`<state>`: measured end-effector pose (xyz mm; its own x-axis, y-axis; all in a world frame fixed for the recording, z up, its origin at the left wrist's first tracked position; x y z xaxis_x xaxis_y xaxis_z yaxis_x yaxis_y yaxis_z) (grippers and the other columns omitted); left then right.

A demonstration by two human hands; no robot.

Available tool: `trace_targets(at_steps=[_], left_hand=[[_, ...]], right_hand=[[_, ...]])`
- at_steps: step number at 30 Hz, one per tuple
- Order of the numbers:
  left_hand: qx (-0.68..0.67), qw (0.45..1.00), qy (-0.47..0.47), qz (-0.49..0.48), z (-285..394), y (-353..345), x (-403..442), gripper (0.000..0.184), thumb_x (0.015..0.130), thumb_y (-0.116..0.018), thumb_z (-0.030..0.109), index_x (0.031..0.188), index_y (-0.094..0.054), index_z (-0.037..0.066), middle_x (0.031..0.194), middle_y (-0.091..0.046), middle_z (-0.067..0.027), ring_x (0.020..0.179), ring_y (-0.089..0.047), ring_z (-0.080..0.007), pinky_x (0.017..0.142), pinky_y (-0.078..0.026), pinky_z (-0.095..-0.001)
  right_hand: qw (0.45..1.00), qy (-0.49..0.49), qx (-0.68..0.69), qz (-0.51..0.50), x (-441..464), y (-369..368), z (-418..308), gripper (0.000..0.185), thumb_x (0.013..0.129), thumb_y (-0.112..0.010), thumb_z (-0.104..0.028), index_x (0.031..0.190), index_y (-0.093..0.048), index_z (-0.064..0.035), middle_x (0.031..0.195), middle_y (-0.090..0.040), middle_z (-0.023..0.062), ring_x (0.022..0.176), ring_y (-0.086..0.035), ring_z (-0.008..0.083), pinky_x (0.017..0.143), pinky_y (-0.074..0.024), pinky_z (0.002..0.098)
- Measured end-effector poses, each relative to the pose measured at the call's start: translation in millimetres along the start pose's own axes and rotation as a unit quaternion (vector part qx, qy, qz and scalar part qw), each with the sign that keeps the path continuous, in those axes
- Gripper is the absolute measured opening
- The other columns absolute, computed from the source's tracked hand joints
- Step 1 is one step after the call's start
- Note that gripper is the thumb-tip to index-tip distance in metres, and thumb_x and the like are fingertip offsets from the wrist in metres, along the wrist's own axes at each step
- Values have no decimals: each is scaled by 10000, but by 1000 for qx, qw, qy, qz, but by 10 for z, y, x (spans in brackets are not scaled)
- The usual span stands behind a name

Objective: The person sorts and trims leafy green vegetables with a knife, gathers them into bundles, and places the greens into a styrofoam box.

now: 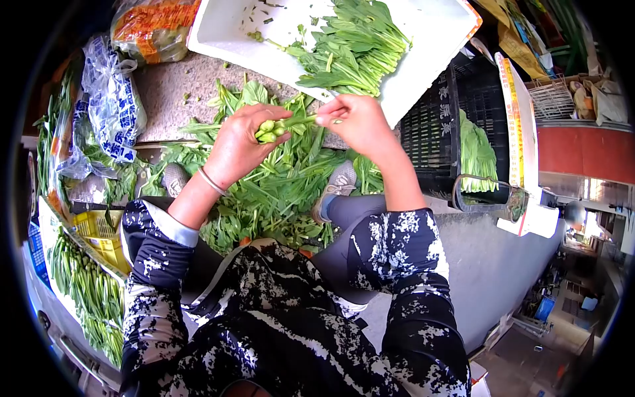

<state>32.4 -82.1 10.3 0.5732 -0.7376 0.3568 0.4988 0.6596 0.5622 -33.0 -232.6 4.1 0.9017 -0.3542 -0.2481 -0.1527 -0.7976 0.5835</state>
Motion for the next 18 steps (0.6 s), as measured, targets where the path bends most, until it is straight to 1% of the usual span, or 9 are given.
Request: trace_targets(at_steps=[2,4,5,6,9,10,12,13,18], left_hand=[[20,998,-50,35,103,49,-11,231,726,-702,198,920,-653,82,889,-641,-114,787,-625,-249,707,-486,-331],[-82,985,113,-101,-111,-168,-29,255,734,-708,209,938,-645,71,866,-650,-116,747,-631,-203,702,-486,-293],[-116,972,154,-132,-177,-245,-57,221,765,-692,198,920,-638,49,777,-654,-86,687,-609,-136,677,-476,-246],[-113,972,158,-133,-224,-278,-55,221,765,-692,198,920,-638,49,777,-654,-86,687,-609,-136,677,-476,-246],[-346,908,216,-99,-354,-350,-81,156,817,-641,137,902,-615,8,738,-630,-23,674,-580,-91,633,-465,-221],[-342,908,219,-98,-340,-329,-77,156,817,-641,137,902,-615,8,738,-630,-23,674,-580,-91,633,-465,-221],[-462,849,243,-82,-304,-330,-80,166,821,-635,135,918,-606,4,761,-627,-31,696,-581,-96,632,-469,-225],[-475,844,230,-91,-291,-338,-72,165,829,-625,149,917,-603,12,786,-625,-38,714,-580,-98,630,-474,-226],[-507,812,274,-96,-299,-359,-92,153,835,-610,116,949,-595,15,738,-612,-33,661,-561,-93,580,-468,-224]], right_hand=[[998,14,49,-22,4,-155,-44,129,747,-680,-67,833,-631,16,760,-632,46,682,-569,82,637,-469,221],[992,30,107,-60,2,-278,-138,132,752,-683,-76,838,-634,11,736,-618,36,654,-553,81,595,-457,225],[992,30,110,-61,0,-283,-155,132,752,-683,-76,838,-634,11,736,-618,36,654,-553,81,595,-457,225],[990,9,128,-57,1,-286,-140,172,786,-650,-143,872,-629,4,711,-595,21,627,-528,71,561,-432,212],[981,-13,182,-71,-17,-331,-131,365,900,-496,-346,1025,-602,-19,655,-515,-19,553,-429,42,477,-340,165],[980,-12,185,-74,-24,-356,-124,365,900,-496,-346,1025,-602,-19,655,-515,-19,553,-429,42,477,-340,165],[949,33,290,-115,-45,-442,-190,372,925,-450,-326,1099,-585,-26,672,-510,-17,556,-416,42,483,-333,159],[951,51,282,-118,-42,-464,-192,351,930,-453,-268,1171,-545,-31,683,-508,-15,566,-408,37,488,-326,158],[957,51,261,-113,-68,-449,-262,343,907,-505,-226,1193,-531,-38,683,-515,-17,579,-407,35,504,-338,164]])
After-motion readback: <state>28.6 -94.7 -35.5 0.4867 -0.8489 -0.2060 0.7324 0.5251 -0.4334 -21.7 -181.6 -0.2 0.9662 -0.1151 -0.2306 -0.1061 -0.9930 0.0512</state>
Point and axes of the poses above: each hand's wrist, its own x-axis towards the middle knuckle, its own y-axis out of the back of the hand, z = x × y, the point moved 9 cm from there along x, towards the middle knuckle
